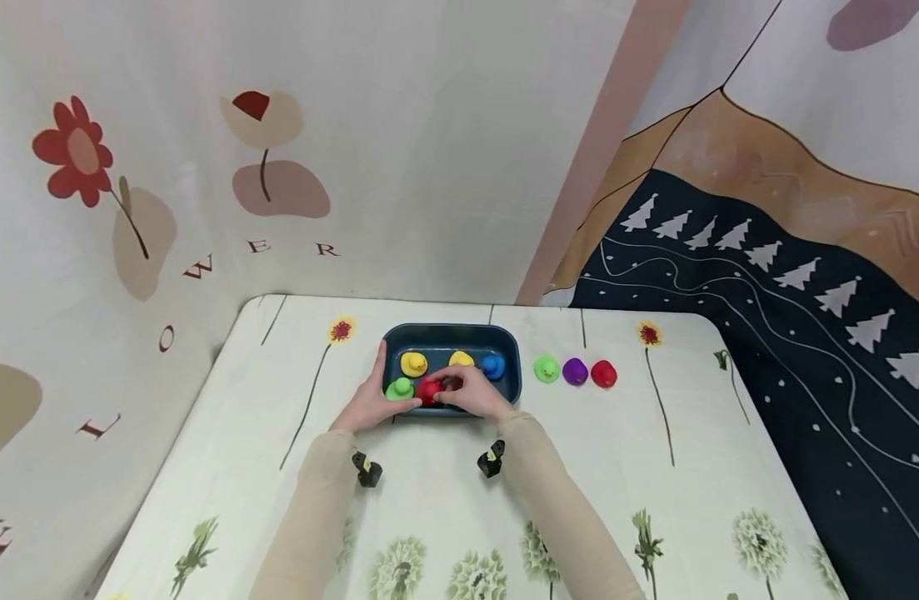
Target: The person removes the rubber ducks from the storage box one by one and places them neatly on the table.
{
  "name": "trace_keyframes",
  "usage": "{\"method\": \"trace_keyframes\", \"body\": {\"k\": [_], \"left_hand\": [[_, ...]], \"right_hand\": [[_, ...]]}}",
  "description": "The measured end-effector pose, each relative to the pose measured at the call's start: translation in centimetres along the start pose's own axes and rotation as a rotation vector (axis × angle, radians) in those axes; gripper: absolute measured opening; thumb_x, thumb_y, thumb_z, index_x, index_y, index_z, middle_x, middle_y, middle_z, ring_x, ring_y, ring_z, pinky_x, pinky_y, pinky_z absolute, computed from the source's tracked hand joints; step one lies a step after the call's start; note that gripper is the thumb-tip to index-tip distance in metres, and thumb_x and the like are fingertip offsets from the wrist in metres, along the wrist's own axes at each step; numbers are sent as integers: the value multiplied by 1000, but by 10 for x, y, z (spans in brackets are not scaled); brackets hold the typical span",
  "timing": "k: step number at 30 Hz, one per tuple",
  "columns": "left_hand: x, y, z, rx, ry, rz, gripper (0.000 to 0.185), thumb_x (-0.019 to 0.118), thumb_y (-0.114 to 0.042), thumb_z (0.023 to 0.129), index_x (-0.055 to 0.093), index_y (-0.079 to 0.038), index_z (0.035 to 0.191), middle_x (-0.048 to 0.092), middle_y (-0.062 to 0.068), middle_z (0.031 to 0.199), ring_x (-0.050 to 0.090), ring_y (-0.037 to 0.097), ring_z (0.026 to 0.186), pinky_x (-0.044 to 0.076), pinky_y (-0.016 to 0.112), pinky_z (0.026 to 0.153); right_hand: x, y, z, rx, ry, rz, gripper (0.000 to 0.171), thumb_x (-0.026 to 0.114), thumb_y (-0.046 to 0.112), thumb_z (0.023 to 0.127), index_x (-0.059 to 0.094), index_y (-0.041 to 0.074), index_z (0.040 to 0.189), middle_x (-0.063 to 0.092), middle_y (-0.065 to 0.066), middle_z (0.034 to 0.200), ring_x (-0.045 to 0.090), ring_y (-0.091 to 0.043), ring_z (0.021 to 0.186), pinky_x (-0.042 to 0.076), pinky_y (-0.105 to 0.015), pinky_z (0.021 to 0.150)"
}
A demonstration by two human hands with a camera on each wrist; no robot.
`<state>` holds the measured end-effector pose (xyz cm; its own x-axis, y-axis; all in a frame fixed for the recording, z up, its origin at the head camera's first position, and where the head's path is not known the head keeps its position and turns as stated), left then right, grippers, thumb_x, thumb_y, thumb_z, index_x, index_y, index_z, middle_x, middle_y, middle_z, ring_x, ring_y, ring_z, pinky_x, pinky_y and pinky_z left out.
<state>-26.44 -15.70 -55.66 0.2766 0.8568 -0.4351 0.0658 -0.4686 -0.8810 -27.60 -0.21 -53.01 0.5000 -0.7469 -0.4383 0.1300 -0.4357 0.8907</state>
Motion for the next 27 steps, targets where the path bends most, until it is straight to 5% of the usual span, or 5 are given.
{"method": "trace_keyframes", "body": {"k": [9,20,27], "left_hand": [[-1,6,-1,-28,3,22,119,78,-31,82,-18,-28,153,4,19,160,19,44,140,21,62,108],[1,2,-1,-7,2,33,122,80,-38,79,-16,-26,153,3,20,159,19,45,140,22,60,109],[-1,3,-2,-16,0,36,123,80,-37,79,-17,-27,153,1,18,160,17,44,140,21,59,109]], "right_hand": [[-30,3,-22,-17,-117,61,28,72,14,88,71,13,116,62,-3,110,56,-20,95,51,-30,81],[-83,28,-71,-25,-246,156,31,67,3,90,66,-2,120,60,-17,115,53,-37,103,49,-35,84],[-108,-18,-85,46,-364,183,33,70,11,90,68,7,122,61,-10,118,53,-30,108,47,-34,88]]}}
Point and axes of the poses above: each hand's wrist, its own z-axis towards the middle knuckle, its own x-axis out of the palm, y = z × x, the point moved 10 cm from there along z, towards the middle knuckle
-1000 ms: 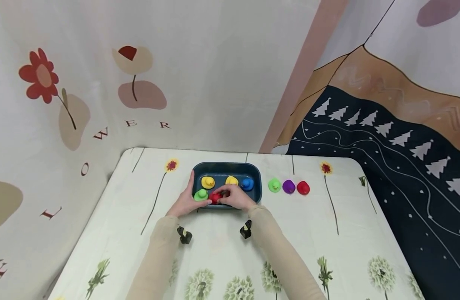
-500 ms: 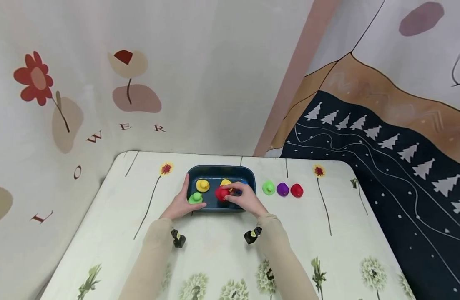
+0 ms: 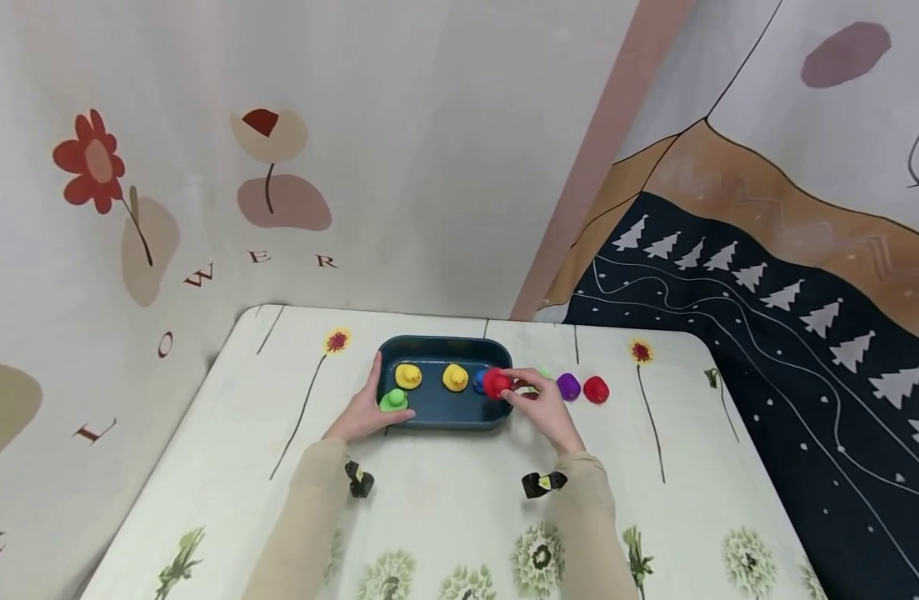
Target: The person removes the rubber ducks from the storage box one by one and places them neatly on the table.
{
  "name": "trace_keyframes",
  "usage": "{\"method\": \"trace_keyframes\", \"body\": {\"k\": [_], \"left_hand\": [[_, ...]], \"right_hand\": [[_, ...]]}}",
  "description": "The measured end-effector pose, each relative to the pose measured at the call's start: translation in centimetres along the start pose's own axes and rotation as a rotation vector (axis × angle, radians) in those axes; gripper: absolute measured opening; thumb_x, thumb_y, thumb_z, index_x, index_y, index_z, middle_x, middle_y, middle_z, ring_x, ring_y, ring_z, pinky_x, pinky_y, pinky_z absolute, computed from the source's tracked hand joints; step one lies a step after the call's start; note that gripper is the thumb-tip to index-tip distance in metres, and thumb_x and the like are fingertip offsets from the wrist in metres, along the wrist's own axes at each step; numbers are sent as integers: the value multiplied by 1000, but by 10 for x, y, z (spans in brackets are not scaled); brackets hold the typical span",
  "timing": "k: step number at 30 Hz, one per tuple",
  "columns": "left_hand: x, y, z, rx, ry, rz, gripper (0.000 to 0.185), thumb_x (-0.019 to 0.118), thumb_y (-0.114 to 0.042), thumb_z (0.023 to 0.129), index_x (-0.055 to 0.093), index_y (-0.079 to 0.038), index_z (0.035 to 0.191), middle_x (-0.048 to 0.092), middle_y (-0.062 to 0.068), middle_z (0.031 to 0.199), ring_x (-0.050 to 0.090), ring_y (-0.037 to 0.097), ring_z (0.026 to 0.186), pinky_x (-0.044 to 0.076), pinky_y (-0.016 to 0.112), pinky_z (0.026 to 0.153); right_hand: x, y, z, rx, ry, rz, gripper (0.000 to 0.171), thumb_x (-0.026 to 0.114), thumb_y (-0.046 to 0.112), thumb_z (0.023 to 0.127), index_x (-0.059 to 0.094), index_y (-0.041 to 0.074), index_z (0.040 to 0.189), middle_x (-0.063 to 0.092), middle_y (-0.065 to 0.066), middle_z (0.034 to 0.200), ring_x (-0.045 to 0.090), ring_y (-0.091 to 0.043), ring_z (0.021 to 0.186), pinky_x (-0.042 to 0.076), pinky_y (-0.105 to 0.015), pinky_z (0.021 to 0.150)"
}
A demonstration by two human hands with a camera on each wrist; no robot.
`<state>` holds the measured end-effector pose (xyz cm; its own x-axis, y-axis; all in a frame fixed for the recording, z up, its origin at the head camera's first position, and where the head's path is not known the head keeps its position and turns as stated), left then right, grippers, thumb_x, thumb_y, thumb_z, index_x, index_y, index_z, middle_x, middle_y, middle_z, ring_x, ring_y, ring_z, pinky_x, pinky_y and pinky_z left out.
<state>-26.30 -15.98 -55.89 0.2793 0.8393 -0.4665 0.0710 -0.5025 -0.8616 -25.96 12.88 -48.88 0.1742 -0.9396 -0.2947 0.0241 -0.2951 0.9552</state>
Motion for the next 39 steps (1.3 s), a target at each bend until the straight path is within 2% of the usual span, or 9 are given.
{"method": "trace_keyframes", "body": {"k": [6,14,19,22,31,37,39], "left_hand": [[1,-1,0,-6,5,16,123,80,-41,78,-17,-28,153,3,20,159,21,46,138,23,60,108],[-1,7,-5,-20,0,48,124,80,-44,77,-16,-26,154,12,27,156,34,51,130,30,62,104],[0,3,-4,-7,-4,37,123,80,-43,78,-16,-27,154,10,26,156,33,52,130,29,62,105],[-1,1,-2,-11,-16,38,122,80,-40,79,-16,-29,153,11,25,157,33,51,131,28,62,105],[1,3,-3,-38,-5,58,122,80,-41,79,-16,-27,153,11,24,157,32,49,133,28,61,105],[1,3,0,-28,-9,55,121,79,-40,80,-17,-30,153,13,25,156,34,50,131,29,62,105],[0,3,1,-33,-12,51,120,79,-39,80,-17,-31,153,14,26,156,34,50,131,29,62,105]], "right_hand": [[-25,-14,-10,-16,-91,-10,32,72,12,89,69,11,121,61,-8,118,53,-27,102,48,-30,85],[-48,-31,-33,-1,-169,-3,34,72,14,89,67,4,122,61,-12,111,52,-24,95,47,-23,77],[-69,-15,-51,-70,-216,-54,31,69,-1,88,65,-8,117,60,-20,102,53,-20,86,47,-22,70],[-79,-6,-57,-86,-217,-96,31,67,-4,87,63,-11,117,58,-24,103,53,-20,85,47,-22,70],[-112,-20,-55,-40,-261,-149,32,65,-3,88,63,-10,119,60,-22,105,53,-29,91,46,-17,71],[-132,-54,-46,-13,-296,-211,33,67,6,90,64,-3,122,61,-17,112,53,-21,92,45,-14,72],[-137,-59,-45,-17,-300,-234,33,67,8,91,65,-2,122,61,-16,112,52,-17,90,45,-14,72]]}}
Point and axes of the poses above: each hand's wrist, its own z-axis towards the middle knuckle, its own x-axis out of the palm, y = z × x, the point moved 10 cm from there along z, towards the middle knuckle
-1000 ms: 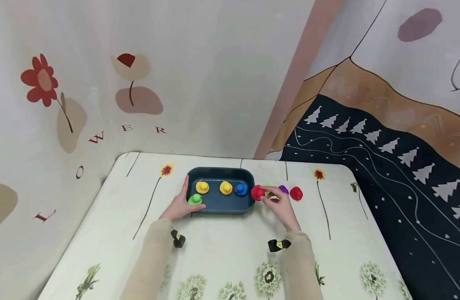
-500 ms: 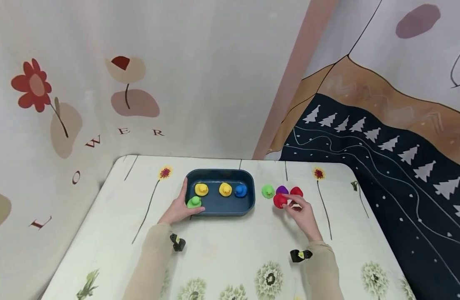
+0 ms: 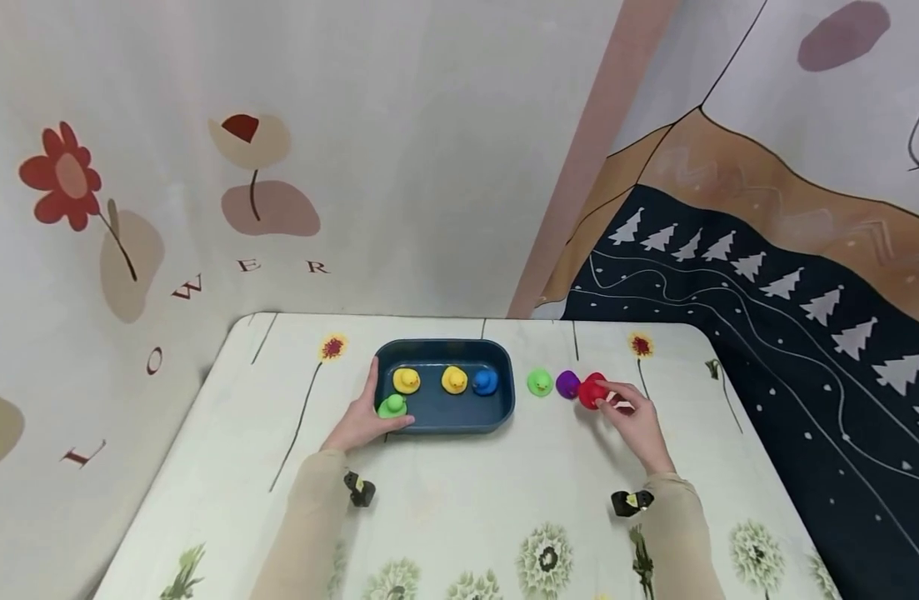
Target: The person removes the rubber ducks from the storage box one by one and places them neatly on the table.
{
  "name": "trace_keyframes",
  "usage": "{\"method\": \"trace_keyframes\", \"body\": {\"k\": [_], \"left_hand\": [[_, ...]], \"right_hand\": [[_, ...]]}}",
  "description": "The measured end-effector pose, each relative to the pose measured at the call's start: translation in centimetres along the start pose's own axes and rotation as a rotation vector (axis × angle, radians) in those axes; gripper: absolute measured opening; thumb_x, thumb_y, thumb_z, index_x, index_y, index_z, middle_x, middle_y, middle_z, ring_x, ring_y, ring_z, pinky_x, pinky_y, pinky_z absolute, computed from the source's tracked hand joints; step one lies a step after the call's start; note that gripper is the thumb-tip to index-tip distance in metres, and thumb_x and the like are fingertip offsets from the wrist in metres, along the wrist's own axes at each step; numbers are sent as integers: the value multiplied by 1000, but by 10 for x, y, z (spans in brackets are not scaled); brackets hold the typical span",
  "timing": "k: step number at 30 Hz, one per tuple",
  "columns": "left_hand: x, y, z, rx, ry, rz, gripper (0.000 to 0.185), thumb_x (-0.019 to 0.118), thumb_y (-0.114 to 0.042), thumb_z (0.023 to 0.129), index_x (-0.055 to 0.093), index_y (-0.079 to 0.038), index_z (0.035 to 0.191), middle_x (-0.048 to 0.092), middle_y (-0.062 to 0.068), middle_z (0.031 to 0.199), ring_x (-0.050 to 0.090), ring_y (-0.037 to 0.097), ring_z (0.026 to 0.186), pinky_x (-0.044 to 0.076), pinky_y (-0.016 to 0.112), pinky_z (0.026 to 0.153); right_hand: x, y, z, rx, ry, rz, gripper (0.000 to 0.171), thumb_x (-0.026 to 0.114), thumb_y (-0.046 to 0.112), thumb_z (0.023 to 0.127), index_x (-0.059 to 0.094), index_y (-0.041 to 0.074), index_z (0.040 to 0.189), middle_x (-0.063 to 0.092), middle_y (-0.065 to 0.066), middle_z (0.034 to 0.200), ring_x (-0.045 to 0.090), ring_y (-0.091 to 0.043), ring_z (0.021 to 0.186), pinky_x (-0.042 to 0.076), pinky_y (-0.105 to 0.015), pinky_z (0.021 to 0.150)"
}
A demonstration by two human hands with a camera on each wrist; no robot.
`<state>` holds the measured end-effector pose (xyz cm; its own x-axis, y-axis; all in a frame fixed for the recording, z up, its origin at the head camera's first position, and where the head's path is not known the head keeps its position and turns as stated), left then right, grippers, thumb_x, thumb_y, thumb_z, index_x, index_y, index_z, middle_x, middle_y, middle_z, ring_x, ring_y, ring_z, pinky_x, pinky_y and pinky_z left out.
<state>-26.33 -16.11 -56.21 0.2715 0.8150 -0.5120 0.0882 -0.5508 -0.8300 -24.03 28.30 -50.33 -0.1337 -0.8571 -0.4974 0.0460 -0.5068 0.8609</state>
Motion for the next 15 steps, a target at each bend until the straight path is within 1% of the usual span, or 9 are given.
{"method": "trace_keyframes", "body": {"k": [5,9,15], "left_hand": [[0,0,-1,-3,-1,6,120,79,-38,80,-17,-31,153,15,26,156,33,50,131,29,62,105],[0,0,0,3,-6,0,120,79,-39,80,-16,-31,153,15,25,156,32,49,133,28,62,105],[0,-3,-1,-9,-9,-8,119,79,-37,81,-16,-32,153,13,23,157,30,47,135,26,61,107]], "right_hand": [[-12,-7,0,-14,-11,-32,31,66,10,92,66,0,121,61,-15,112,50,-13,88,45,-15,70],[-25,-13,0,-24,-36,-57,31,64,9,92,66,-1,121,62,-16,111,51,-12,89,44,-15,70],[-39,-24,-1,-15,-44,-78,32,62,12,94,64,1,125,59,-14,115,51,-8,91,44,-13,71]]}}
Point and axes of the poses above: each hand's wrist, its own z-axis towards the middle knuckle, its own x-axis out of the palm, y = z × x, the point moved 10 cm from there along z, towards the middle knuckle
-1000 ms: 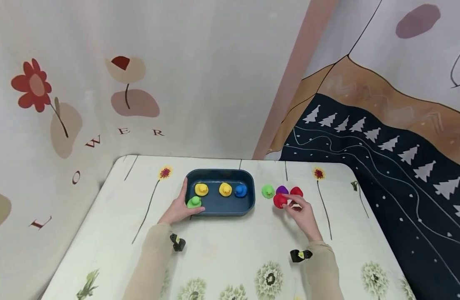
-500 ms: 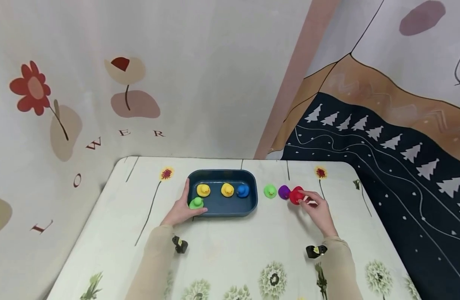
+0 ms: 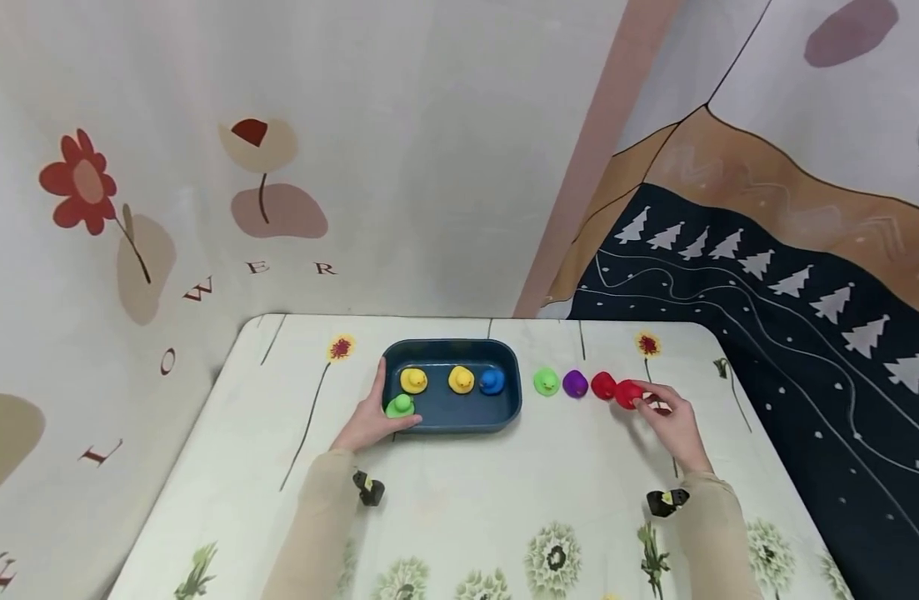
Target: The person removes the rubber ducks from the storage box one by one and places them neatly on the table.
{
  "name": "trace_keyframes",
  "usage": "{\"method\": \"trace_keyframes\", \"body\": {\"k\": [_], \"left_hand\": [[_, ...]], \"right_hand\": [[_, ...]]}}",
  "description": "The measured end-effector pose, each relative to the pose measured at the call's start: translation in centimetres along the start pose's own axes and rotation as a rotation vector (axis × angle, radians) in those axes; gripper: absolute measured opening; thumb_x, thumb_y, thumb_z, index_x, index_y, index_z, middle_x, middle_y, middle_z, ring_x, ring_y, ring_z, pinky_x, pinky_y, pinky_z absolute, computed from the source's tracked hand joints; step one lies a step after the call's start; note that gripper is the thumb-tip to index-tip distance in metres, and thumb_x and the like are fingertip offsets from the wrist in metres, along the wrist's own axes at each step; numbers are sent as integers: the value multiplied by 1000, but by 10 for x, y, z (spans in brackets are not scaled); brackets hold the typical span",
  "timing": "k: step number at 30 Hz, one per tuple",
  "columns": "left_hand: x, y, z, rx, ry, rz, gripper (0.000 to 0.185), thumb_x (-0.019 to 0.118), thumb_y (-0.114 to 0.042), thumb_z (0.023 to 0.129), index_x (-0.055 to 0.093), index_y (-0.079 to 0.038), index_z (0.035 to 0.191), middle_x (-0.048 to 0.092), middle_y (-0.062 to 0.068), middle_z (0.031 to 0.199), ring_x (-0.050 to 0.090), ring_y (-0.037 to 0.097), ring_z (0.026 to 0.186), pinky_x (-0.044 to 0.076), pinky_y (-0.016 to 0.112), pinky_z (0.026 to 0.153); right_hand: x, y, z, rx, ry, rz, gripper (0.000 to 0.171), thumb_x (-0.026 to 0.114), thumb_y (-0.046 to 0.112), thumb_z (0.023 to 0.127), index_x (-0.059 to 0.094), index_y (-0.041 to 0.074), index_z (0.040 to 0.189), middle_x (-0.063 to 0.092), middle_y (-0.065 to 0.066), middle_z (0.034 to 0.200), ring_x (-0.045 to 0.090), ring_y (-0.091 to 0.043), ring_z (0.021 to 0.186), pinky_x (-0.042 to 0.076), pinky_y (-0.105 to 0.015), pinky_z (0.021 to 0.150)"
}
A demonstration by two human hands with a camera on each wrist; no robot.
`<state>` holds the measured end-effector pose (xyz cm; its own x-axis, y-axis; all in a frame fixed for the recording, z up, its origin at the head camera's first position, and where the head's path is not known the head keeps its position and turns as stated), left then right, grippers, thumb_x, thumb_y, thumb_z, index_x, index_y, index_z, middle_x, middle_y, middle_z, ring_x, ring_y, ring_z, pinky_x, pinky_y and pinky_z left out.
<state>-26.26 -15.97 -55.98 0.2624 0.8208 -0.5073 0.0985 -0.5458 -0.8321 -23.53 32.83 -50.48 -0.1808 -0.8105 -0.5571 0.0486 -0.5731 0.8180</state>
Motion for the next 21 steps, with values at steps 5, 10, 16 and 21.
{"method": "trace_keyframes", "body": {"k": [5,10,16,21], "left_hand": [[1,-2,1,4,-1,-5,119,79,-36,81,-16,-32,153,12,21,158,29,46,136,25,61,107],[-1,-1,-1,-2,-3,-11,119,79,-37,81,-16,-32,153,11,21,158,28,46,136,25,61,107],[-2,-1,-3,-10,-4,-6,119,79,-37,81,-16,-31,153,10,20,158,28,46,136,25,61,107],[-2,-3,-3,-8,-4,-12,118,79,-36,81,-15,-32,153,10,21,158,28,47,136,25,61,107]], "right_hand": [[-9,-6,0,-3,-8,-20,33,61,12,95,62,-2,125,58,-18,117,50,-5,93,42,-11,72],[-11,-12,4,3,-1,-18,35,60,14,96,61,-2,127,58,-19,120,48,0,95,42,-10,74],[-8,-25,9,39,21,-18,37,58,15,97,59,-4,129,57,-21,122,48,-4,97,42,-9,74],[-3,-37,14,106,51,-20,38,55,13,98,56,-5,131,53,-23,125,48,-20,103,43,-8,71]]}}
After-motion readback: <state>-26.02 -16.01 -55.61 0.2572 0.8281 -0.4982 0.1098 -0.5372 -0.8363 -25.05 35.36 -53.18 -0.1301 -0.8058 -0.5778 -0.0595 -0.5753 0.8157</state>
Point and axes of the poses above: each hand's wrist, its own z-axis towards the middle knuckle, its own x-axis out of the palm, y = z × x, the point moved 10 cm from there along z, towards the middle knuckle
